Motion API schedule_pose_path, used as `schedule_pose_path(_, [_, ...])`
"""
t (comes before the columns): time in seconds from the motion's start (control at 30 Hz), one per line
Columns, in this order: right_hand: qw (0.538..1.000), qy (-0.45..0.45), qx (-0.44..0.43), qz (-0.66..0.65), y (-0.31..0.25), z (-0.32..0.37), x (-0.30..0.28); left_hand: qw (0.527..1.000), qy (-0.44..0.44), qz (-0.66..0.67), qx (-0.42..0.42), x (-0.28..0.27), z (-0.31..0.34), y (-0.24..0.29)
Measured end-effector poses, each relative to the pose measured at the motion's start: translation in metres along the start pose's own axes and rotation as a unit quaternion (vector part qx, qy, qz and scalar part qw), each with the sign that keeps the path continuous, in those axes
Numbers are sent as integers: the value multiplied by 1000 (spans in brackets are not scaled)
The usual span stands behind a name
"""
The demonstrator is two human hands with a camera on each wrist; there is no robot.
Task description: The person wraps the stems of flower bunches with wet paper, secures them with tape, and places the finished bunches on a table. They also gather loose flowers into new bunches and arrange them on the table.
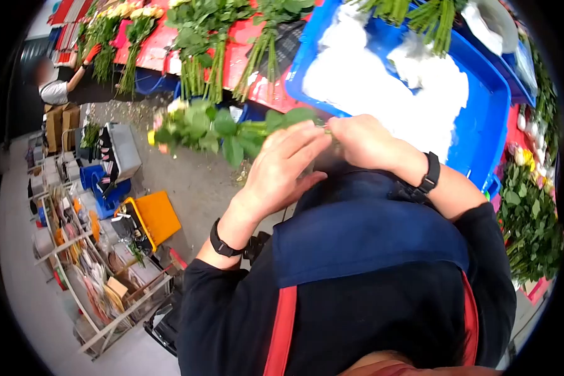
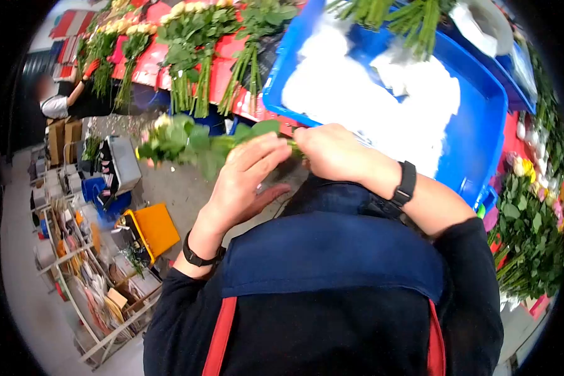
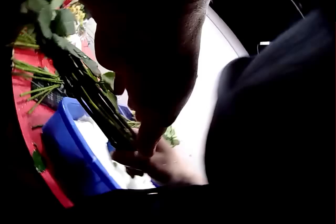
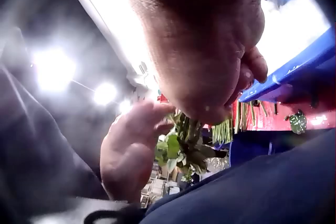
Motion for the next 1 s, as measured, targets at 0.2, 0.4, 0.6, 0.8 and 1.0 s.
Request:
schedule_pose_path(0.2, [989,-143,-6,-42,16,20,14,968,-212,-116,-65,61,-14,-12])
schedule_pose_path(0.4, [969,-162,7,-187,42,33,16,945,-262,19,-194,122,-15,-15])
schedule_pose_path(0.6, [966,67,160,-193,150,69,-33,904,-125,207,-353,107,-33,-30])
schedule_pose_path(0.8, [960,50,277,-5,214,143,-41,876,-149,266,-374,112,-51,-34])
schedule_pose_path(1.0, [963,94,202,151,192,116,13,895,-149,305,-289,146,-75,-26])
Point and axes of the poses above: each hand's wrist, its own z-axis away from the middle knuckle, its own x-axis out of the palm, y = z × x, the point moved 4 cm from there along -z, towards the middle knuckle, and after that the axes turned 8 degrees about x, right-handed, at the moved point
